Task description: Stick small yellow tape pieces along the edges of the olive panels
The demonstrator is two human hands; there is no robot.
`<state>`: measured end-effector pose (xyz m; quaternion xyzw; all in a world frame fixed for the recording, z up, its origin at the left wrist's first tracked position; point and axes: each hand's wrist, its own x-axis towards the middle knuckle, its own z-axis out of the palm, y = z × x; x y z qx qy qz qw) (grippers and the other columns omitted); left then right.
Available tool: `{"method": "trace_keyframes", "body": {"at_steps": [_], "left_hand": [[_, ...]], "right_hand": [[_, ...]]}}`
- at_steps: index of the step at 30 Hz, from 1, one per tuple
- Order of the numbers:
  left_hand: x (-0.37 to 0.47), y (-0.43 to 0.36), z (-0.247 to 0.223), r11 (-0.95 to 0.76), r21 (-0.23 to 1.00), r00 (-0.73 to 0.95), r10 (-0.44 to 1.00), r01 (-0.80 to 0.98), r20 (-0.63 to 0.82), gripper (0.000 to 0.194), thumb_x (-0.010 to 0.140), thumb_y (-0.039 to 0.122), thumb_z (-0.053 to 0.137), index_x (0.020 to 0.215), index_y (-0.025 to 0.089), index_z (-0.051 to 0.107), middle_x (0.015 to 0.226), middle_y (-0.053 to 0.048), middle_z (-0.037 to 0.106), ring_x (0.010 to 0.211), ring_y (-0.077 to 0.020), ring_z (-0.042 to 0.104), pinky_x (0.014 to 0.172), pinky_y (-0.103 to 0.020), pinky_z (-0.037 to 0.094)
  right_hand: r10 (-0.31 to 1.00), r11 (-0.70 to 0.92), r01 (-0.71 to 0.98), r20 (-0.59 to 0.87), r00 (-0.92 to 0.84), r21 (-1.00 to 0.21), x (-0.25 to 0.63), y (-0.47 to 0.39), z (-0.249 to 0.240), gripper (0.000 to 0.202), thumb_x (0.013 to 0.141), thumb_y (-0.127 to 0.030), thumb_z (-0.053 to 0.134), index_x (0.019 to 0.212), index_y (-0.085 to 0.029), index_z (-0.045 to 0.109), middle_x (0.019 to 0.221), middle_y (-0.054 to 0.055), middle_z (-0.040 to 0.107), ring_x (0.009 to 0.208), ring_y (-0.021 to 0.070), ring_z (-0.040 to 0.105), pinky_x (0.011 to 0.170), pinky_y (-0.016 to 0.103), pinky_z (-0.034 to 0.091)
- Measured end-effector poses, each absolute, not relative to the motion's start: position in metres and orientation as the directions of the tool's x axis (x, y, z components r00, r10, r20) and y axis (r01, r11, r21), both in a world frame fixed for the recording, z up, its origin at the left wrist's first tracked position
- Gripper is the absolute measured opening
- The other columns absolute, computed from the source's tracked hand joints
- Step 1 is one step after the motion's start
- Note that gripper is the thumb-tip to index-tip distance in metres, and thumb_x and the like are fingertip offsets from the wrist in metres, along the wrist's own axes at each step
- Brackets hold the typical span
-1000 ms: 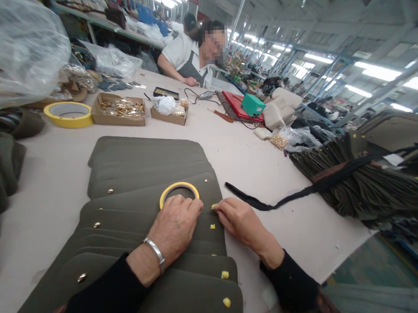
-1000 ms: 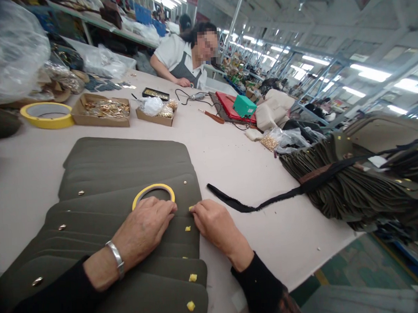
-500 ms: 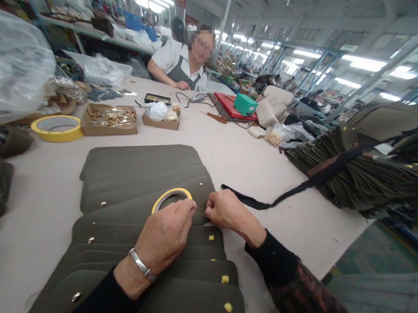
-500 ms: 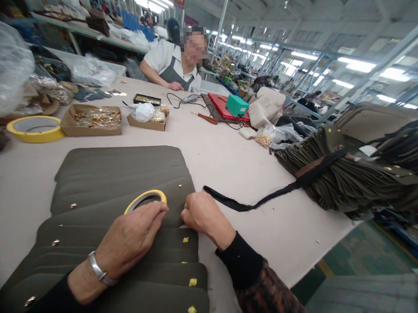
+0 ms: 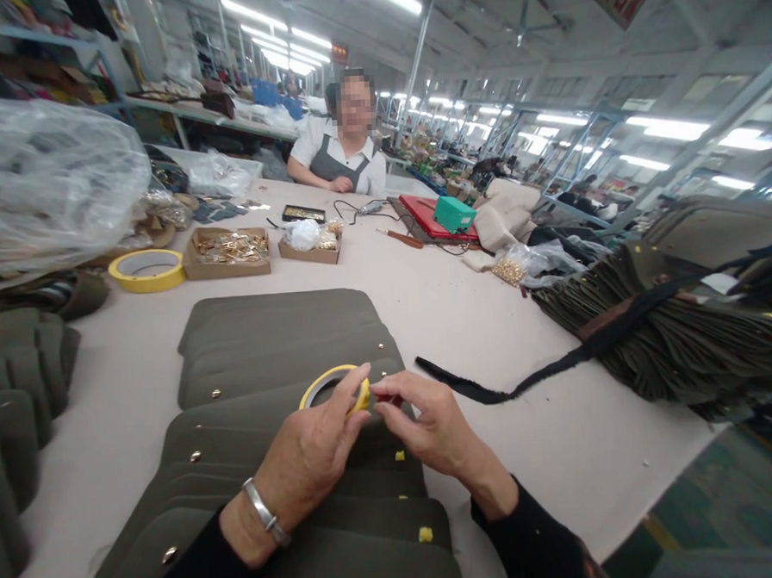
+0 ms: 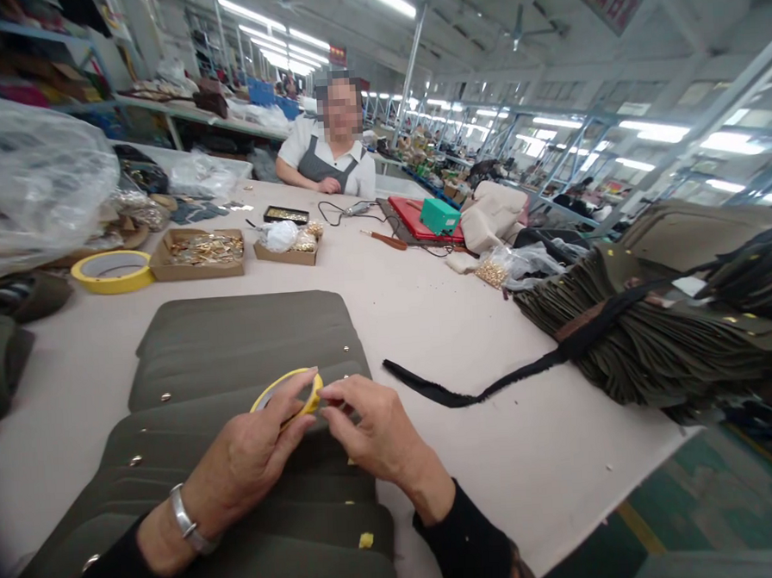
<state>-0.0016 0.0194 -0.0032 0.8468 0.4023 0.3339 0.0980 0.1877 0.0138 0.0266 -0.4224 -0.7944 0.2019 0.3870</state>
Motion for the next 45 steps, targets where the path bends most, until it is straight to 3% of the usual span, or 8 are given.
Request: {"method": "trace_keyframes", "body": {"at_steps": [10,17,21,24,28,33,38,45], "left_hand": [[0.004,0.019,-0.009,-0.703,0.4,0.48,0.702,0.588,0.527,0.041,0.099,0.026,0.037,0.139,0.017,0.033,0.12,-0.009,0.068,0.096,-0.0164,0.07,0.079,-0.023,0.056],[0.006,0.02,0.002,-0.615,0.419,0.436,0.779,0.668,0.45,0.017,0.098,0.023,0.037,0.105,0.023,0.053,0.084,0.001,0.07,0.066,-0.0154,0.069,0.053,-0.024,0.048],[0.01,0.029,0.002,-0.629,0.396,0.427,0.761,0.67,0.488,0.019,0.097,0.02,0.038,0.088,0.022,0.055,0.071,0.002,0.063,0.058,-0.0138,0.063,0.052,-0.024,0.044],[0.014,0.032,0.001,-0.66,0.376,0.402,0.718,0.65,0.568,0.022,0.096,0.017,0.037,0.082,0.02,0.054,0.066,0.002,0.058,0.056,-0.0131,0.06,0.052,-0.024,0.042],[0.016,0.03,-0.001,-0.688,0.354,0.361,0.667,0.633,0.652,0.018,0.096,0.016,0.04,0.084,0.019,0.053,0.067,0.002,0.058,0.056,-0.0125,0.058,0.053,-0.025,0.041],[0.017,0.027,-0.01,-0.575,0.222,0.455,0.785,0.787,0.42,0.012,0.092,0.015,0.048,0.083,0.021,0.054,0.07,0.0,0.059,0.064,-0.0182,0.06,0.054,-0.028,0.043],[0.019,0.026,-0.011,-0.523,0.19,0.494,0.851,0.831,0.181,0.013,0.088,0.01,0.052,0.09,0.022,0.057,0.084,-0.001,0.062,0.079,-0.0225,0.06,0.061,-0.032,0.049],[0.02,0.027,-0.009,-0.499,0.216,0.482,0.867,0.839,0.128,0.015,0.092,0.013,0.046,0.091,0.022,0.058,0.085,-0.002,0.062,0.082,-0.0218,0.058,0.065,-0.033,0.05]], "right_hand": [[0.668,0.734,0.561,0.56,-0.49,-0.383,0.183,0.017,0.018,0.015,0.088,-0.01,0.047,0.081,-0.018,0.058,0.071,0.004,0.063,0.067,0.0158,0.057,0.065,0.027,0.048],[0.681,0.683,0.64,0.623,-0.385,-0.352,0.18,0.023,0.013,0.016,0.082,-0.008,0.047,0.076,-0.017,0.058,0.066,0.002,0.058,0.059,0.0141,0.053,0.057,0.026,0.042],[0.805,0.542,0.652,0.549,-0.224,-0.529,0.175,0.024,0.015,0.014,0.078,-0.009,0.051,0.073,-0.017,0.062,0.063,0.0,0.059,0.056,0.0121,0.054,0.055,0.023,0.042],[0.937,0.321,0.562,0.343,-0.07,-0.762,0.171,0.027,0.014,0.011,0.078,-0.014,0.055,0.07,-0.018,0.063,0.06,-0.002,0.061,0.053,0.0106,0.056,0.051,0.021,0.042],[0.991,0.056,0.437,0.102,0.083,-0.898,0.182,0.043,0.004,0.009,0.076,-0.021,0.058,0.069,-0.017,0.062,0.057,-0.003,0.06,0.049,0.0111,0.059,0.046,0.019,0.043],[0.982,-0.184,0.317,-0.186,0.022,-0.931,0.212,0.065,-0.01,0.019,0.077,-0.033,0.061,0.076,-0.014,0.066,0.058,-0.002,0.06,0.046,0.0103,0.058,0.046,0.02,0.046],[0.992,-0.059,0.516,-0.108,-0.065,-0.855,0.212,0.066,-0.007,0.016,0.08,-0.028,0.06,0.075,-0.015,0.069,0.059,-0.002,0.061,0.051,0.0099,0.055,0.048,0.02,0.043],[0.972,0.233,0.783,0.117,-0.203,-0.577,0.197,0.069,-0.005,0.015,0.081,-0.013,0.056,0.075,-0.017,0.069,0.072,0.002,0.071,0.067,0.0149,0.064,0.065,0.024,0.045]]}}
